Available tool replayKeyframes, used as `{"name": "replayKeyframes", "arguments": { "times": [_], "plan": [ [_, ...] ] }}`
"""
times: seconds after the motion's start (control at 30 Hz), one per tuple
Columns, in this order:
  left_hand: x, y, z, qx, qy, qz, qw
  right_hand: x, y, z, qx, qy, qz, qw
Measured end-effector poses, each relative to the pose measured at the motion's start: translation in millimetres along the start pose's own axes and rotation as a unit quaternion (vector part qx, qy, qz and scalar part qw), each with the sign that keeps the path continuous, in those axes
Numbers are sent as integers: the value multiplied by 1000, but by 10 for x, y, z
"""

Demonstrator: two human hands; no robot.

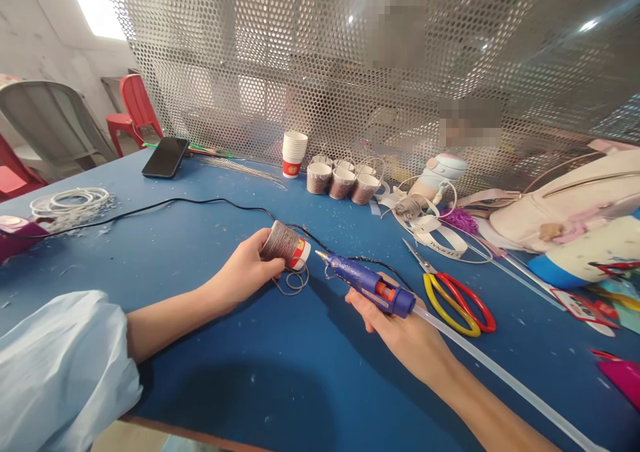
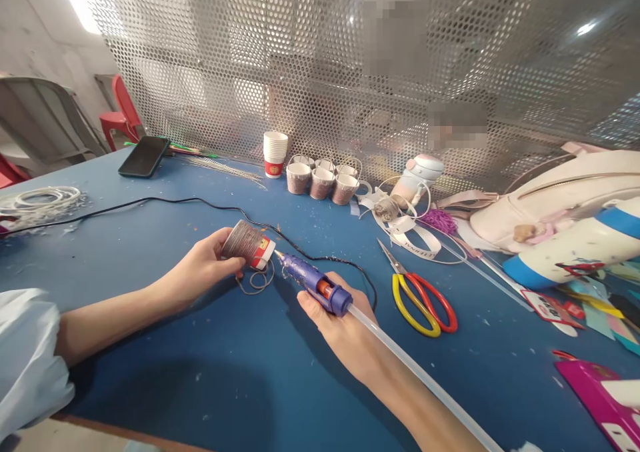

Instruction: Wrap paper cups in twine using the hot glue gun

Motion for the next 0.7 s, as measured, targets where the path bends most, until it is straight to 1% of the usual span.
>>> {"name": "replayKeyframes", "arguments": {
  "times": [0.1,0.23,0.3,0.47,0.7],
  "plan": [
    [17,14,-25,-14,-5,-12,1000,2,14,-12,31,-27,3,999],
    [43,37,-63,-26,-13,-39,999,26,-29,-20,42,-63,0,997],
    [45,39,-69,-34,-14,-45,998,36,-64,-21,45,-55,22,997],
    [39,25,-66,-46,-10,-44,998,51,-102,-44,56,-7,82,995],
    [74,65,-86,-56,0,-60,997,50,-110,-82,69,-30,95,993]
  ]
}}
Point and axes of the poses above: each hand's wrist, its own x-axis away from the middle knuckle, its own z-axis out of the back of the hand, y = z × x, the point moved 4 cm from there along -x, towards the middle knuckle, and after that the axes turned 3 degrees about y, right-handed, at the moved point
